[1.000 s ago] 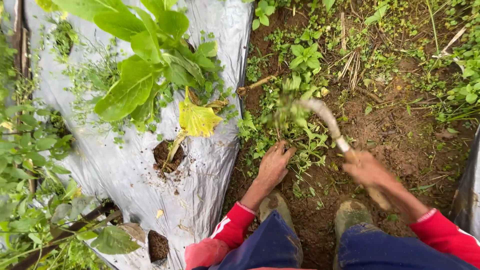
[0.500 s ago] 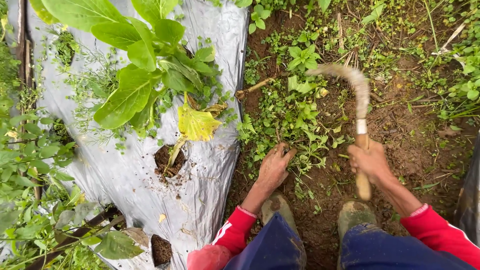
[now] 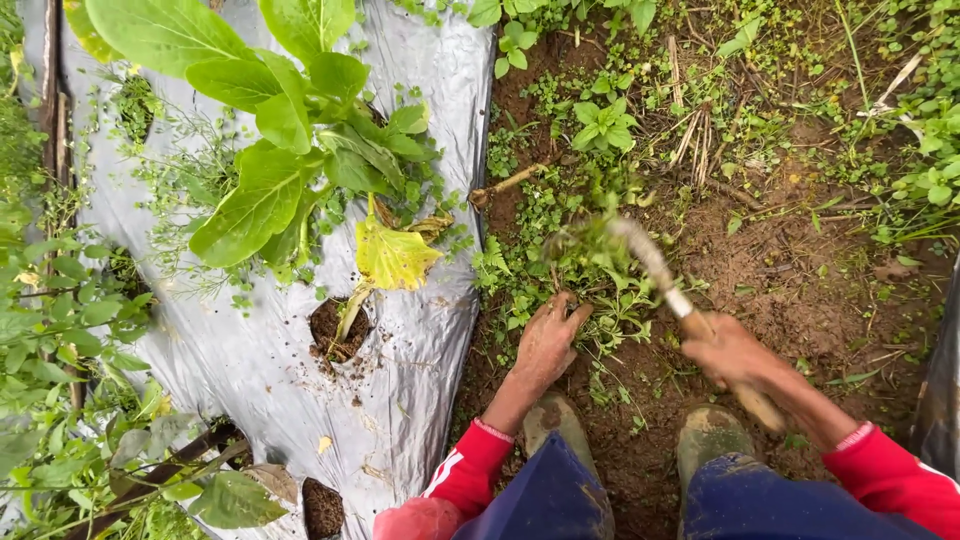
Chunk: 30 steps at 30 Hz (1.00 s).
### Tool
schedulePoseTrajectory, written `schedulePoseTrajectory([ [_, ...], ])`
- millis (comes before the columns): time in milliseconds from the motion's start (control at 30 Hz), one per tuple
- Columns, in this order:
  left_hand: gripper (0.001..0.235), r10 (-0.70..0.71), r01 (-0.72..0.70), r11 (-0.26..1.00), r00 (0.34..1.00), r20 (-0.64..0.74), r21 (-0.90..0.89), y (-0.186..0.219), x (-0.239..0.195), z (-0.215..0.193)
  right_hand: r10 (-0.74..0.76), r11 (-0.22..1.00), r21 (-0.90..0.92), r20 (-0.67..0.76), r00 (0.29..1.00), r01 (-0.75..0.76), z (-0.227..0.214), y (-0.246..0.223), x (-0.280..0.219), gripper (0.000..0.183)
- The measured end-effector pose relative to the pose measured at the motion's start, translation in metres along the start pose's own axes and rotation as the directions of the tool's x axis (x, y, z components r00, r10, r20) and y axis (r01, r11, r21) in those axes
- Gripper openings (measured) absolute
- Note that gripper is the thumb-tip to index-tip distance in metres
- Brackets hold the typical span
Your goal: A person is weeding a vegetable field, using a sickle to cut weeds and their hands to pull them out from around plants growing through plastic mulch.
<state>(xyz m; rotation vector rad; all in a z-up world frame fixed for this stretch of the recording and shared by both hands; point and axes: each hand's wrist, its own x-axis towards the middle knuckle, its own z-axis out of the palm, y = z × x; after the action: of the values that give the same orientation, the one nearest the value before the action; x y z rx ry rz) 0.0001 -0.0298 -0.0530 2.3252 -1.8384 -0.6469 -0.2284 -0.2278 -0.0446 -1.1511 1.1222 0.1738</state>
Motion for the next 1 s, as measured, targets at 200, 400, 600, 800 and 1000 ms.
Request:
schedulePoseTrajectory([
  [200, 0.086, -0.015, 0.015, 1.000, 1.000, -0.014, -0.008, 0.002, -0.001, 0.005, -0.021, 0.994, 0.101, -0.095, 0.995, 0.030, 0.002, -0.020, -0.001, 0.006],
  [400, 0.087, 0.062, -0.059, 0.997, 0.995, -0.082, 0.043, -0.003, -0.006, -0.008, 0.172, 0.976, -0.151, 0.118, 0.978, -0.154, 0.001, -0.011, -0.009, 0.005],
  [600, 0.087, 0.108, -0.110, 0.994, 0.969, -0.220, 0.002, -0.016, -0.021, 0.017, 0.036, 0.999, 0.034, -0.004, 0.999, -0.036, 0.018, -0.005, 0.003, 0.008],
  [800, 0.102, 0.121, -0.146, 0.988, 0.926, -0.358, -0.045, -0.033, -0.044, 0.025, 0.038, 0.950, -0.311, 0.190, 0.981, 0.024, 0.023, 0.000, -0.011, 0.007],
  [1000, 0.102, 0.065, -0.092, 0.995, 0.886, -0.458, -0.037, -0.022, -0.062, 0.003, -0.030, 0.987, -0.154, 0.114, 0.993, 0.048, 0.019, -0.002, -0.012, 0.009],
])
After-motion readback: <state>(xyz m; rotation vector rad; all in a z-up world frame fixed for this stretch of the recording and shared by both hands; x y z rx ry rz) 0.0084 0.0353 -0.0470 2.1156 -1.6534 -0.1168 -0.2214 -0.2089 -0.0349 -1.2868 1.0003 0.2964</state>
